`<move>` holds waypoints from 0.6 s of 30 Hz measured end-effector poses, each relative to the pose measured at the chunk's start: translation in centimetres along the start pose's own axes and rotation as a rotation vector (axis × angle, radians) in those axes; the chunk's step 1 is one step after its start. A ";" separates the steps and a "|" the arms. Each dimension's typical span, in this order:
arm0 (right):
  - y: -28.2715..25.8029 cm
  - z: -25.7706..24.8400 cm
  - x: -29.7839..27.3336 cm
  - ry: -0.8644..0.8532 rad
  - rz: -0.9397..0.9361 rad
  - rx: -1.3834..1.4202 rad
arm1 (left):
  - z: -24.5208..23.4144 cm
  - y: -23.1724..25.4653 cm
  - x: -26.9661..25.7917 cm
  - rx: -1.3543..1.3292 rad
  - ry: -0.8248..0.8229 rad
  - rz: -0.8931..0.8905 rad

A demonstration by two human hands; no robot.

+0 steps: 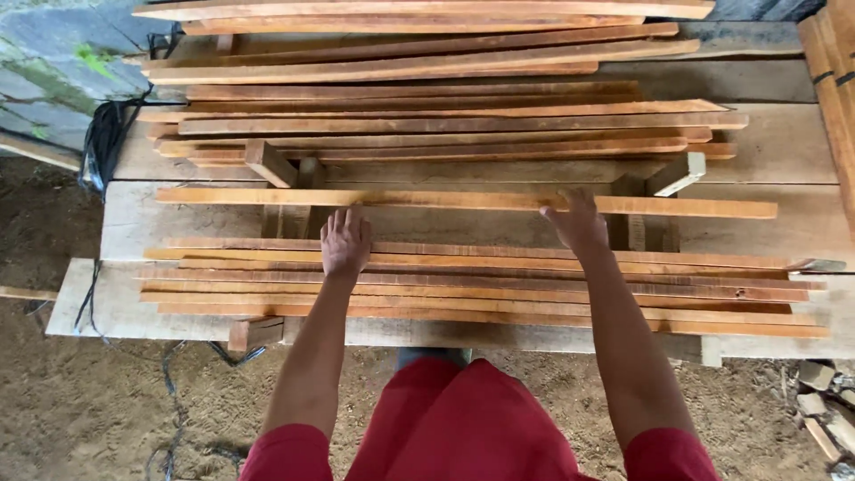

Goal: The person is organizing and stacking long wooden slats on a workbench and bundling them with ties.

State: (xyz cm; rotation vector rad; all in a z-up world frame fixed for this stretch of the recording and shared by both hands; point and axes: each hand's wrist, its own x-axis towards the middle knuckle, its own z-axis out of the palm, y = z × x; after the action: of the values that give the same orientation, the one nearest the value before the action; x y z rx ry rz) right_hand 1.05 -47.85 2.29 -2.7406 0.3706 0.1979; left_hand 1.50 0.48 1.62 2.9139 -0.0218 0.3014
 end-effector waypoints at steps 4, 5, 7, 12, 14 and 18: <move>-2.7 -1.8 -4.2 0.137 0.026 0.013 | 1.4 -0.6 -0.4 -0.037 0.112 0.040; -3.7 -2.1 -5.7 0.110 0.091 -0.104 | 2.4 -1.4 -0.6 -0.048 0.119 0.037; -1.2 1.4 -3.9 0.217 0.041 -0.129 | -0.4 0.0 -0.4 -0.082 0.115 0.047; -0.6 2.2 -3.8 0.396 -0.127 -0.113 | -2.2 1.1 -0.4 -0.081 0.121 0.070; -1.0 1.7 -4.2 0.415 -0.131 -0.101 | -1.8 0.8 -0.4 -0.101 0.122 0.072; -2.0 0.4 -5.1 0.402 -0.151 -0.001 | -1.2 0.7 -0.3 -0.165 0.183 0.135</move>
State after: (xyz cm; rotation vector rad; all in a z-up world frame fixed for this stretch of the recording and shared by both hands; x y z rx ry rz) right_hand -3.35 -44.74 3.56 -2.7839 0.2637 -0.3975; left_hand 0.93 0.09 2.87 2.7156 -0.2049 0.5595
